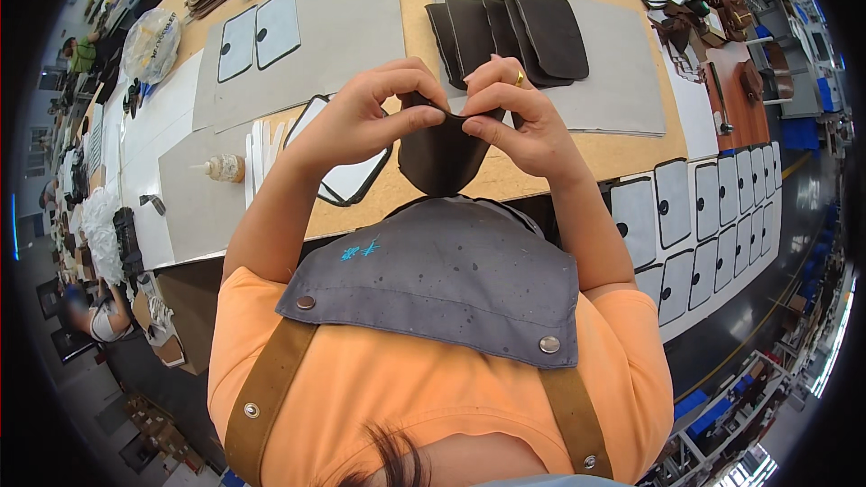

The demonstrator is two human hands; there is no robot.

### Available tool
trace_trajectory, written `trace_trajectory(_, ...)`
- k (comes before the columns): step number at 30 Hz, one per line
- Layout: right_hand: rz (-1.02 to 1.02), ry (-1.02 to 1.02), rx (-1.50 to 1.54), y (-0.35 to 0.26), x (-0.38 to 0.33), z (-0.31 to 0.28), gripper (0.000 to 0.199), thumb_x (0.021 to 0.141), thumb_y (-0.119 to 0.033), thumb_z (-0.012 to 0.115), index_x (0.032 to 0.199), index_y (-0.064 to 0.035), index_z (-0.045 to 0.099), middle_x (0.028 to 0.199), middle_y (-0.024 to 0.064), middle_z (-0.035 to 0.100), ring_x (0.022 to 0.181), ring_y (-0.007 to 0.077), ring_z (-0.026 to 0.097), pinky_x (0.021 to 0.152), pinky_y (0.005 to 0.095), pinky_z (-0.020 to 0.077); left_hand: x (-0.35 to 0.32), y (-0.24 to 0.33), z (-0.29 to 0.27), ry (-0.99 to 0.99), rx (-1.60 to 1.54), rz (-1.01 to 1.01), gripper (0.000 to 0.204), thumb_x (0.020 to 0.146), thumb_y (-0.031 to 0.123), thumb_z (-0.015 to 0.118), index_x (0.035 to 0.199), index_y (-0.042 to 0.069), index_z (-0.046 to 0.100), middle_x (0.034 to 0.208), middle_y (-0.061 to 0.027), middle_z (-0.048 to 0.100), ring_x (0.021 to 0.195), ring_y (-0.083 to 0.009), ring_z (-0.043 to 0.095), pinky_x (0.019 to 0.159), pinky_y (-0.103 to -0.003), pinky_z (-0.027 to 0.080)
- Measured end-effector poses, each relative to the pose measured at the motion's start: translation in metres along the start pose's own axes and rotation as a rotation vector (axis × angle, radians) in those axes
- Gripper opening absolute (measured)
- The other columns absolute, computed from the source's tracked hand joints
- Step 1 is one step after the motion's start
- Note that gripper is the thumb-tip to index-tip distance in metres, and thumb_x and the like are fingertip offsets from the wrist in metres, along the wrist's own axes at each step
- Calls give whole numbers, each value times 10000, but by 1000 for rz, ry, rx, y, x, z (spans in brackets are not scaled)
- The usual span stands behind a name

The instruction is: The recorder is fitting black leather covers onto white liners or backing pieces.

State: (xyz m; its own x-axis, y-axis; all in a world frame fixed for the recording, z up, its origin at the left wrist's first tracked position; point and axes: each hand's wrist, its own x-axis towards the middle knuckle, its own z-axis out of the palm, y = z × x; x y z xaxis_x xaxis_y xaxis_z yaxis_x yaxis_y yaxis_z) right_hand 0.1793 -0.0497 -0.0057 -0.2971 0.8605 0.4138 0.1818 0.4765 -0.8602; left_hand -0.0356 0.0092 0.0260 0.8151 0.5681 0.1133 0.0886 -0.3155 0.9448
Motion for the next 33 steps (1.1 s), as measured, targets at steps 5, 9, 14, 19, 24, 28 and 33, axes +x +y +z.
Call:
trace_trajectory(5, -46, 38, -270, -6, 2, 7, 57, 786, -141, 651, 780, -98, 613, 836, -11, 547, 986, 162, 468, 1066, 465, 93, 2, 2, 6, 89, 103, 0, 83, 806, 98, 642, 842, 25, 629, 823, -19, 555, 785, -125, 514, 709, -251, 403)
trace_trajectory(9, -57, -21, -108, 4, 3, 6, 60, 787, -136, 644, 769, -93, 606, 802, -3, 545, 910, 163, 505, 1064, 467, 140, 6, -4, 10, 112, 151, 72, 91, 788, 112, 652, 828, 32, 634, 827, -16, 566, 798, -130, 497, 715, -259, 389)
trace_trajectory(14, -46, -48, 77, 11, 1, 8, 74, 791, -146, 645, 779, -87, 602, 808, -1, 554, 877, 167, 529, 1061, 454, 172, 9, -17, 11, 71, -86, 21, 99, 796, 170, 655, 814, 76, 630, 756, 4, 541, 836, -133, 469, 756, -271, 354)
trace_trajectory(19, 51, 39, -125, 12, -6, -2, 111, 811, -167, 639, 853, -79, 586, 809, -7, 554, 866, 150, 534, 1065, 439, 178, 4, -16, 6, 122, -148, -126, 113, 801, 167, 647, 839, 65, 614, 781, 3, 520, 826, -134, 453, 771, -277, 339)
trace_trajectory(24, 44, 13, -95, 21, -4, -5, 91, 824, -157, 625, 861, -85, 584, 789, -11, 543, 844, 142, 530, 1062, 436, 182, 9, -24, 4, 138, 95, 44, 113, 803, 149, 642, 833, 45, 612, 785, -8, 525, 800, -135, 444, 762, -270, 336)
trace_trajectory(28, -15, 1, -214, 19, 1, 1, 83, 824, -153, 621, 854, -85, 583, 788, 6, 536, 844, 168, 525, 1042, 428, 209, 10, -24, 3, 164, 191, 76, 91, 793, 135, 653, 801, 46, 633, 759, -17, 546, 825, -160, 460, 789, -294, 340)
trace_trajectory(33, -48, 31, -222, 15, 4, 3, 46, 778, -59, 618, 772, -70, 574, 743, 13, 528, 819, 188, 535, 1033, 426, 227, 16, -37, 8, 163, -6, 128, 108, 784, 152, 675, 805, 52, 639, 822, -36, 543, 888, -169, 463, 827, -301, 330)
